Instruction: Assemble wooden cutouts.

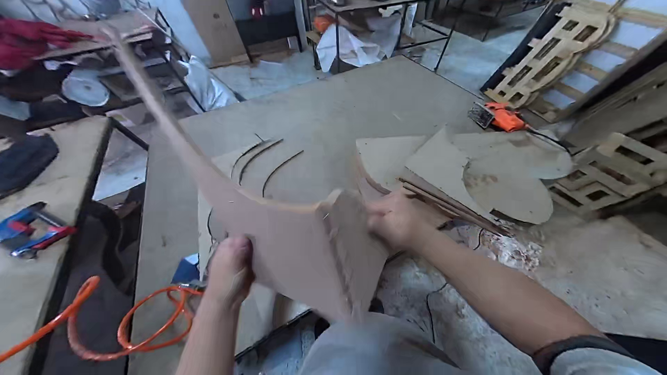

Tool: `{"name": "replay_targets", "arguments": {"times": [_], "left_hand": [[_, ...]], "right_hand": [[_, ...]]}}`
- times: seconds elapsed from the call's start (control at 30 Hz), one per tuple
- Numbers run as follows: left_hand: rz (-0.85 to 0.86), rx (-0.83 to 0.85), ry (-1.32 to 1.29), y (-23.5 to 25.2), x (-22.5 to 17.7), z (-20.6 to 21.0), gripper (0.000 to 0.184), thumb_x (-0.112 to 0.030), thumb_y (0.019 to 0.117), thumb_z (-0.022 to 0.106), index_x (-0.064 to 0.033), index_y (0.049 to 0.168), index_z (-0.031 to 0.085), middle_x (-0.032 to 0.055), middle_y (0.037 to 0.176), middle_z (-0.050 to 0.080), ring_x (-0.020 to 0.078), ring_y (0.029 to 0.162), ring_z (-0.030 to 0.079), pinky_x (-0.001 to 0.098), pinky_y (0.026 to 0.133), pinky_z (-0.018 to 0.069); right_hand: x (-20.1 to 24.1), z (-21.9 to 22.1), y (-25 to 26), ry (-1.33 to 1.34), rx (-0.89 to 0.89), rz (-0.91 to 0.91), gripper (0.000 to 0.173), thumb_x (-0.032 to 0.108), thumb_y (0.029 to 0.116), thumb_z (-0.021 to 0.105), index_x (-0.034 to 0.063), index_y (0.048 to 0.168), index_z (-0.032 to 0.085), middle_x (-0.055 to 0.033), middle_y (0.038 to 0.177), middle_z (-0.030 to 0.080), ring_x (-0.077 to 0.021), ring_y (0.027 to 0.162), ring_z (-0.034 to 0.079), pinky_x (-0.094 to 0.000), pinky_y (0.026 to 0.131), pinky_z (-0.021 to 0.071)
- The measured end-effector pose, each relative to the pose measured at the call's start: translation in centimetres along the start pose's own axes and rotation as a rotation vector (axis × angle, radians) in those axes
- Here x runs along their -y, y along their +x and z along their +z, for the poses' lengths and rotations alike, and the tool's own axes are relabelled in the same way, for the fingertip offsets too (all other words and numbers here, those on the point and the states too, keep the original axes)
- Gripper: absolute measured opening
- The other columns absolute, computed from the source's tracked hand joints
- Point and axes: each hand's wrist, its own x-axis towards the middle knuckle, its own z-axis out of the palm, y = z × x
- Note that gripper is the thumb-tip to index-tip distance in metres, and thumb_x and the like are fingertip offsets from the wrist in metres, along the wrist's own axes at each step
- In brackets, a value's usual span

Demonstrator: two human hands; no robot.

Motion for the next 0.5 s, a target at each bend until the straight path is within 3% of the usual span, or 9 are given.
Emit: {"name": "replay_targets", "arguments": {"times": [0.07,0.13,0.17,0.2,0.27,0.33,0.4,0.43,0.5], "left_hand": [[-0.18,0.25,-0.455,0.0,3.3,3.0,0.06,-0.073,0.084,0.063,-0.0196,0.11,0.069,0.0006,0.092,0.076,0.0116,0.082,0.073,0.0338,0.073,0.0631],[-0.192,0.301,-0.568,0.5,3.7,4.3,0.065,-0.073,0.0869,0.06,-0.0169,0.118,0.069,0.0061,0.099,0.077,0.0176,0.09,0.075,0.0406,0.079,0.064],[-0.152,0.219,-0.429,0.4,3.4,3.5,0.06,-0.066,0.098,0.05,-0.0133,0.121,0.066,0.0068,0.098,0.076,0.0174,0.088,0.075,0.0402,0.077,0.0646],[-0.105,0.097,-0.205,0.3,2.5,2.2,0.05,-0.052,0.1053,0.046,-0.0076,0.115,0.066,0.0076,0.09,0.076,0.0172,0.079,0.075,0.0389,0.07,0.0648],[-0.015,-0.06,0.278,-0.1,-0.5,0.3,0.04,-0.042,0.0956,0.067,-0.0041,0.107,0.069,0.0076,0.082,0.074,0.0184,0.072,0.074,0.042,0.067,0.0646],[0.02,-0.117,0.611,-1.9,-3.3,1.0,0.054,-0.057,0.0854,0.073,-0.0096,0.111,0.07,0.0039,0.084,0.075,0.0179,0.075,0.075,0.0474,0.07,0.0636],[0.083,-0.158,0.661,-1.6,-4.3,1.0,0.064,-0.07,0.082,0.067,-0.0118,0.109,0.069,-0.0003,0.082,0.073,0.0127,0.073,0.073,0.0428,0.067,0.0624],[0.09,-0.153,0.566,-0.9,-3.7,0.5,0.067,-0.074,0.08,0.066,-0.0117,0.105,0.07,-0.0015,0.078,0.071,0.0106,0.069,0.071,0.0385,0.063,0.0614],[-0.055,0.043,0.103,-0.2,-0.1,0.9,0.065,-0.073,0.0814,0.069,-0.0122,0.104,0.066,-0.0022,0.078,0.072,0.0087,0.069,0.071,0.0314,0.062,0.0618]], "right_hand": [[3.8,2.6,0.2,0.338,0.086,-0.102,0.066,0.06,0.1,0.049,0.0096,0.058,0.056,0.0023,0.051,0.052,-0.0033,0.046,0.052,-0.0259,0.04,0.0418],[3.0,2.9,0.6,0.389,0.076,-0.079,0.07,0.065,0.1028,0.04,0.0104,0.061,0.056,0.0034,0.052,0.052,-0.0018,0.047,0.051,-0.024,0.041,0.0422],[1.5,2.2,0.2,0.298,0.048,-0.017,0.074,0.068,0.1033,0.032,0.012,0.061,0.054,0.0038,0.052,0.051,-0.003,0.047,0.051,-0.0255,0.041,0.0422],[-0.5,1.0,-0.6,0.136,0.038,0.083,0.077,0.071,0.1029,0.029,0.0125,0.06,0.055,0.0029,0.051,0.051,-0.0064,0.046,0.052,-0.0294,0.041,0.0437],[-5.2,-0.9,-1.8,-0.31,0.147,0.349,0.082,0.075,0.0994,0.023,0.0105,0.064,0.059,-0.006,0.056,0.055,-0.0237,0.055,0.061,-0.0488,0.05,0.0478],[-7.8,-0.7,-3.2,-0.483,0.28,0.546,0.089,0.081,0.0962,0.016,0.01,0.075,0.064,-0.0117,0.067,0.063,-0.0333,0.072,0.069,-0.0602,0.063,0.0527],[-7.0,-1.2,-3.2,-0.444,0.156,0.484,0.085,0.081,0.0961,0.017,0.0127,0.067,0.059,-0.0072,0.058,0.057,-0.0279,0.06,0.064,-0.0548,0.054,0.0493],[-5.5,-1.5,-3.0,-0.35,0.061,0.383,0.081,0.079,0.0972,0.022,0.0143,0.061,0.055,-0.0029,0.052,0.052,-0.0215,0.051,0.058,-0.0471,0.046,0.0451],[-0.7,-0.2,-3.1,0.064,-0.039,0.104,0.073,0.068,0.1026,0.035,0.0137,0.056,0.051,0.0026,0.049,0.049,-0.0081,0.043,0.049,-0.0313,0.038,0.0404]]}}
